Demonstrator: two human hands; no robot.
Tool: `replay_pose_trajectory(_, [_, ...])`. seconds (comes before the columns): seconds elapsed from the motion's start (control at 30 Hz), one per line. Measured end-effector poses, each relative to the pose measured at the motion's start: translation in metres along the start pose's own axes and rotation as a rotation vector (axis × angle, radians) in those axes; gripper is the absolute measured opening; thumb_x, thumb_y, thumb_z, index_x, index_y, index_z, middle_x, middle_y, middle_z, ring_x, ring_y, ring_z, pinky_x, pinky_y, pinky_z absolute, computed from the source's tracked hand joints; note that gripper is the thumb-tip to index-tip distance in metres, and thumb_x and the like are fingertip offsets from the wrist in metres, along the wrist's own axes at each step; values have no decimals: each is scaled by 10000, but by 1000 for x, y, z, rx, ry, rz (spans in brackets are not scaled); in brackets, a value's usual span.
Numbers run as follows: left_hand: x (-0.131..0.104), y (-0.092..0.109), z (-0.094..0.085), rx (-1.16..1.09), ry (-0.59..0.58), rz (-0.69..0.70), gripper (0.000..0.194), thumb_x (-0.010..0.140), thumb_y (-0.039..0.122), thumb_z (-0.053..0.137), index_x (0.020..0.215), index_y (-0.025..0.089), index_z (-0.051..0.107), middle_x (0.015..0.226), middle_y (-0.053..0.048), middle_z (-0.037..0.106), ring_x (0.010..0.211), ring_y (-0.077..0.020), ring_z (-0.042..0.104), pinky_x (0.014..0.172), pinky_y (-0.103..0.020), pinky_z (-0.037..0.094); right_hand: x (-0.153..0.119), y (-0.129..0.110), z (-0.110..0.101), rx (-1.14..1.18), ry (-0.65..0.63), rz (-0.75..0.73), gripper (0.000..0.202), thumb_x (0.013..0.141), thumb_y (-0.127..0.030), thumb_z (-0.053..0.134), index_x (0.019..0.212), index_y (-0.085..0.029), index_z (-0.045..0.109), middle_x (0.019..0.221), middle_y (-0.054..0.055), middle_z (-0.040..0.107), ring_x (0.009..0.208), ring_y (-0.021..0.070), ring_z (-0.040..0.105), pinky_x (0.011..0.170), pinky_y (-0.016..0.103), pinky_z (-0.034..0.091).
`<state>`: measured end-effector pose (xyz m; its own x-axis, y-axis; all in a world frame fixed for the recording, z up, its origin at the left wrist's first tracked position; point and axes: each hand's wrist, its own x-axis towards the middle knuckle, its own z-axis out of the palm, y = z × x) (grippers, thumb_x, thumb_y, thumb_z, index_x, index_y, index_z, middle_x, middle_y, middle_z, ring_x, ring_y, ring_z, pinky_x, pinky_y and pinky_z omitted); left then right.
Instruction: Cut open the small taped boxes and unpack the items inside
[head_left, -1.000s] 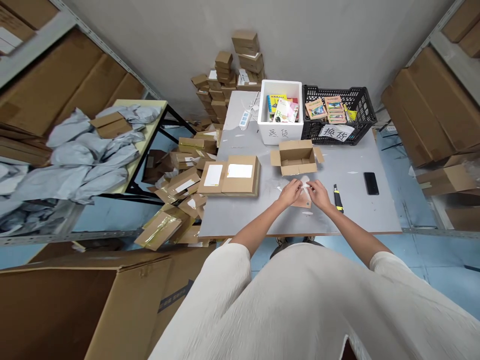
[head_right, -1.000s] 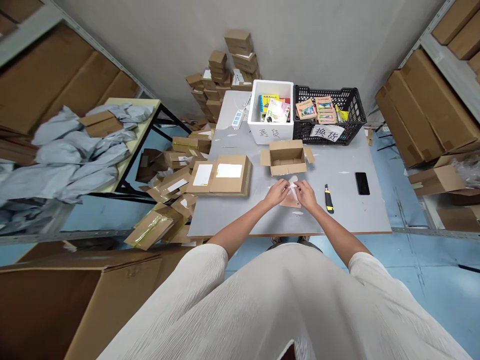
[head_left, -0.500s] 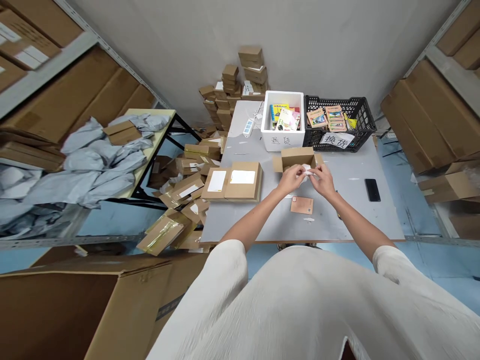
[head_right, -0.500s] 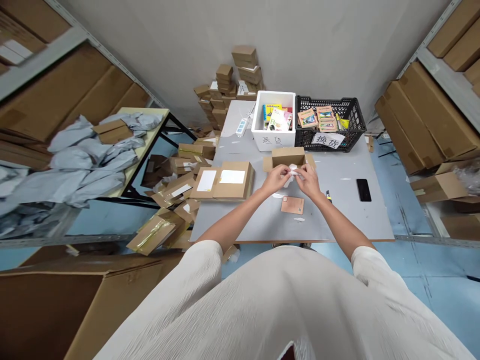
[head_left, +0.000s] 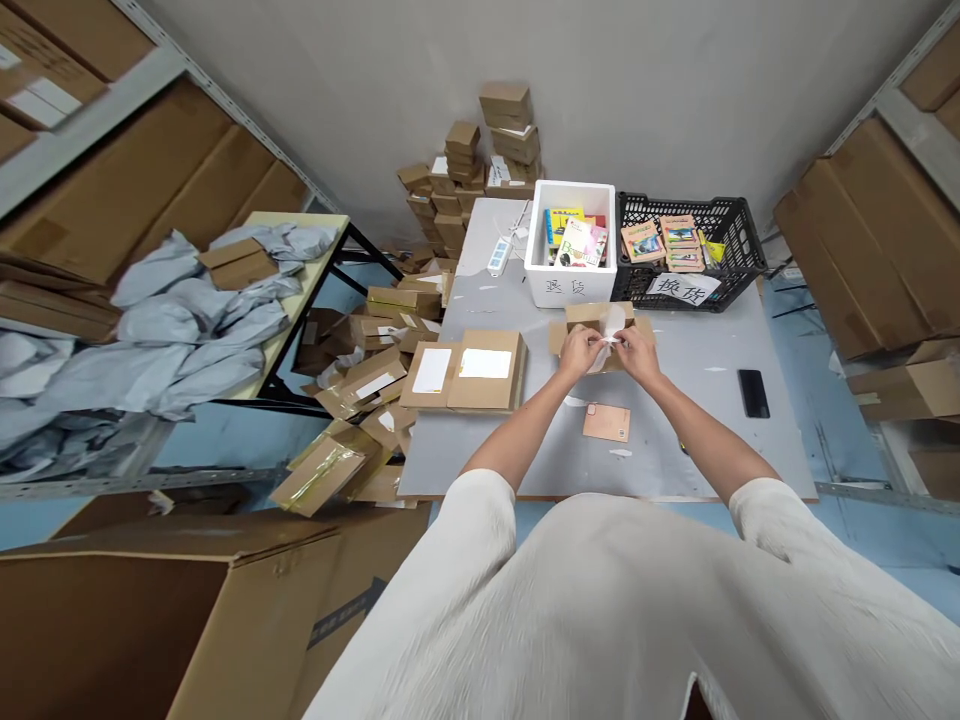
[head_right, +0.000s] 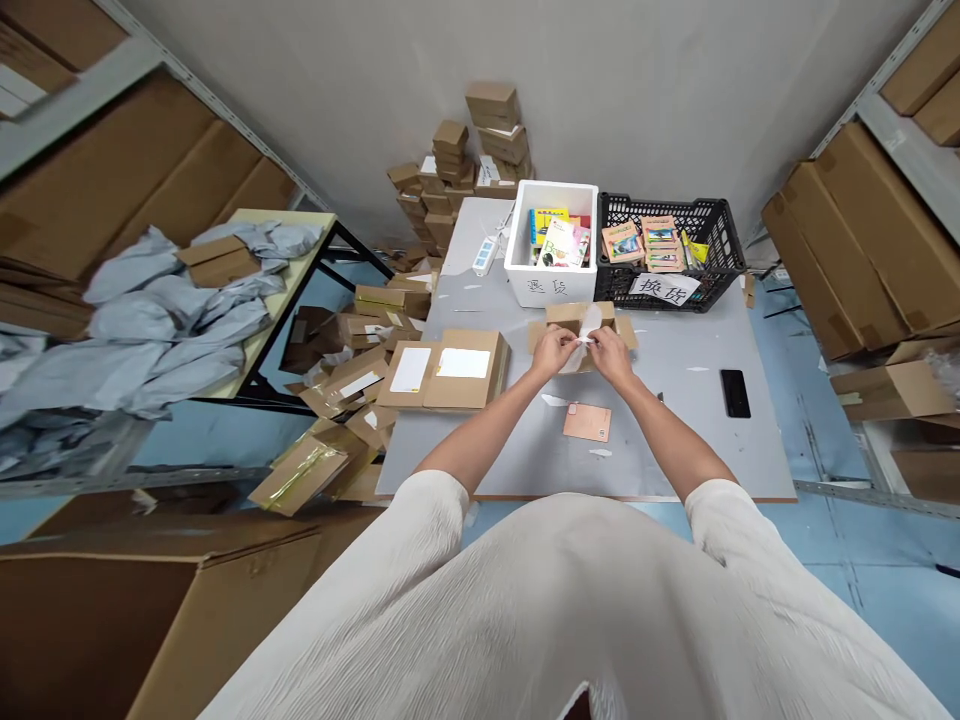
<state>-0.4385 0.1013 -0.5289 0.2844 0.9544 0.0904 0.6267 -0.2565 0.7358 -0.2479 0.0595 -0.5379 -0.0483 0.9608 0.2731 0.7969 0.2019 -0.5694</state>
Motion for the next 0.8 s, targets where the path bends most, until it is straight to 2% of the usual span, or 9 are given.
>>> replay_pose_trajectory(0.13, [5, -14, 10, 29, -80, -99, 106, 991, 267, 728, 938, 210, 800, 1006, -102, 755, 1013, -301, 715, 961, -428, 565, 7, 11, 21, -43, -136, 65, 237, 1004, -213, 599, 1123, -199, 804, 1111, 132, 703, 1026, 295, 658, 929, 392, 544])
replay_pose_trajectory(0.23, [8, -21, 14, 52, -96, -118, 176, 974, 139, 646, 1022, 196, 806, 1080, -122, 786, 1090, -311, 726, 1014, -439, 572, 15, 18, 32, -69, -213, 83, 248, 989, -186, 603, 1096, -196, 827, 1132, 136, 694, 1011, 283, 669, 936, 389, 557])
replay_pose_trajectory(0.37, [6, -27, 14, 48, -168, -48, 360, 937, 87, 597, 1232, 187, 779, 1270, -137, 784, 1201, -307, 724, 1101, -450, 566, 22, 27, 42, -85, -301, 115, 265, 975, -141, 607, 1087, -208, 837, 1160, 141, 717, 1053, 289, 682, 965, 380, 557])
replay_pose_trajectory(0.5, [-1, -29, 10, 136, -225, 26, 427, 919, 82, 610, 1294, 220, 762, 1459, -133, 719, 1366, -327, 661, 1196, -491, 502, 18, 33, 44, -117, -412, 79, 395, 946, -78, 591, 1276, -173, 786, 1309, 165, 728, 1208, 319, 650, 1061, 420, 525])
replay_pose_trajectory(0.63, [-7, -26, 5, 191, -215, 35, 429, 908, 72, 616, 1279, 225, 767, 1511, -147, 676, 1391, -368, 614, 1172, -530, 478, 9, 41, 40, -170, -353, 90, 381, 939, -121, 609, 1257, -178, 810, 1363, 203, 689, 1212, 374, 618, 1083, 523, 512])
replay_pose_trajectory(0.8, [-14, -18, -1, 198, -200, 72, 417, 925, 68, 570, 1250, 252, 756, 1421, -125, 702, 1349, -361, 596, 1108, -514, 452, -1, 48, 26, -144, -264, 74, 371, 952, -163, 594, 1239, -222, 822, 1311, 180, 666, 1205, 372, 594, 1070, 538, 521])
